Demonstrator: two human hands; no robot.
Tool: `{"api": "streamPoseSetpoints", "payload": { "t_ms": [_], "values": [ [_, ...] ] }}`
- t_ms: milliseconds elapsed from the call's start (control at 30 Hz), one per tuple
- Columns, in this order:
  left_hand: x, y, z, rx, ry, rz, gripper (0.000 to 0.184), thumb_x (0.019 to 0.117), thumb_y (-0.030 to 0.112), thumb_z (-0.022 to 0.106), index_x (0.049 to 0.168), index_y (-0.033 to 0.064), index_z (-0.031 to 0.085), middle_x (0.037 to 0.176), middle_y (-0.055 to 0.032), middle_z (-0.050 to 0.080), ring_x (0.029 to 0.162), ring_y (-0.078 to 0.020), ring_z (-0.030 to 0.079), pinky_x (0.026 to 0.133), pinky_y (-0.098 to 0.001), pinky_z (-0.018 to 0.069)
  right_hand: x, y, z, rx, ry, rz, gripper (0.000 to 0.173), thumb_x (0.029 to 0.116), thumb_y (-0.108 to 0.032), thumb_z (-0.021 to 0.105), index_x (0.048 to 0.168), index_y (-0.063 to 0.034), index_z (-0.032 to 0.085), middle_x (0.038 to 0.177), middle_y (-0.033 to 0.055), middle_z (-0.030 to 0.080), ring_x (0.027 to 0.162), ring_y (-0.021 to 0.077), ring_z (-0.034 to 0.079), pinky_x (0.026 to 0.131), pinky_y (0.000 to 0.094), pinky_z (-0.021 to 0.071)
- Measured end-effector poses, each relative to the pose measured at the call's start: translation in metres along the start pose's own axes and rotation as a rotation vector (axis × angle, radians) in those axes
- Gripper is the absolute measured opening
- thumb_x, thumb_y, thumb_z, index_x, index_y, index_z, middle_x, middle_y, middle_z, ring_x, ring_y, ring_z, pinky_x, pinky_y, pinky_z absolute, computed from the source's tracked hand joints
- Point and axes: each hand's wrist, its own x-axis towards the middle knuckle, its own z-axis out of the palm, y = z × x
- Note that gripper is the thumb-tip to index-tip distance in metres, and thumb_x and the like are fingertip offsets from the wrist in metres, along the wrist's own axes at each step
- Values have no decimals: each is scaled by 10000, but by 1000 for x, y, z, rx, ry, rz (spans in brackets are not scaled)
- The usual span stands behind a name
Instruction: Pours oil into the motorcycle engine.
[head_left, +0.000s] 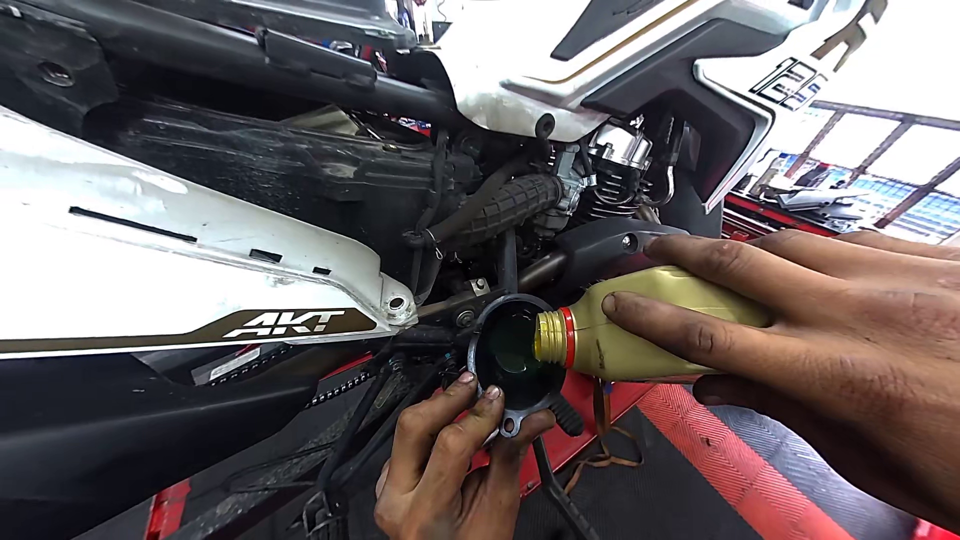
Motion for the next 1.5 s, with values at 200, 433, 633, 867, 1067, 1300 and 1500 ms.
{"api": "streamPoseSetpoints", "payload": {
  "t_ms": [200,433,633,867,1067,1300,1500],
  "values": [
    [-1,-1,0,-6,-4,2,291,817,370,875,924,130,751,1048,30,665,840,0,644,653,-101,539,1,-1,-1,3,-5,3,535,969,-432,587,1493,-366,507,1468,165,515,979,426,643,646,541,519],
    [0,-1,-1,-5,-6,0,296,821,377,871,917,127,748,1045,29,661,811,8,630,629,-95,523,0,-1,-1,10,-14,9,545,970,-427,587,1504,-373,494,1502,178,491,1047,446,640,680,554,536],
    [0,0,-1,-3,-5,-5,296,817,377,875,911,125,752,1041,25,668,789,14,622,599,-88,501,-1,-2,1,2,7,2,539,984,-429,571,1513,-378,484,1501,194,494,1026,452,641,678,559,523],
    [0,1,-1,6,1,-4,303,812,387,877,907,126,757,1040,22,672,745,26,599,564,-81,464,1,-3,-1,-10,-8,-4,538,984,-453,571,1509,-374,488,1492,202,496,1036,456,639,686,563,525],
    [-1,0,0,2,15,-7,293,812,380,877,917,135,756,1043,25,672,768,16,611,589,-90,485,3,-2,-3,-8,-23,-12,560,971,-444,593,1515,-371,480,1499,206,488,1019,455,639,685,565,520],
    [-2,0,-1,2,15,-11,285,808,371,883,910,136,758,1039,30,672,782,7,625,614,-102,515,4,-2,-3,-11,-29,-18,560,967,-420,599,1513,-374,483,1498,214,488,1034,467,637,716,585,523],
    [-2,-2,0,2,23,-9,299,805,383,883,909,137,750,1037,35,668,783,4,624,626,-107,522,7,-4,-5,-23,-29,-17,570,953,-410,615,1508,-386,486,1498,212,492,1049,475,636,727,597,520]
  ]
}}
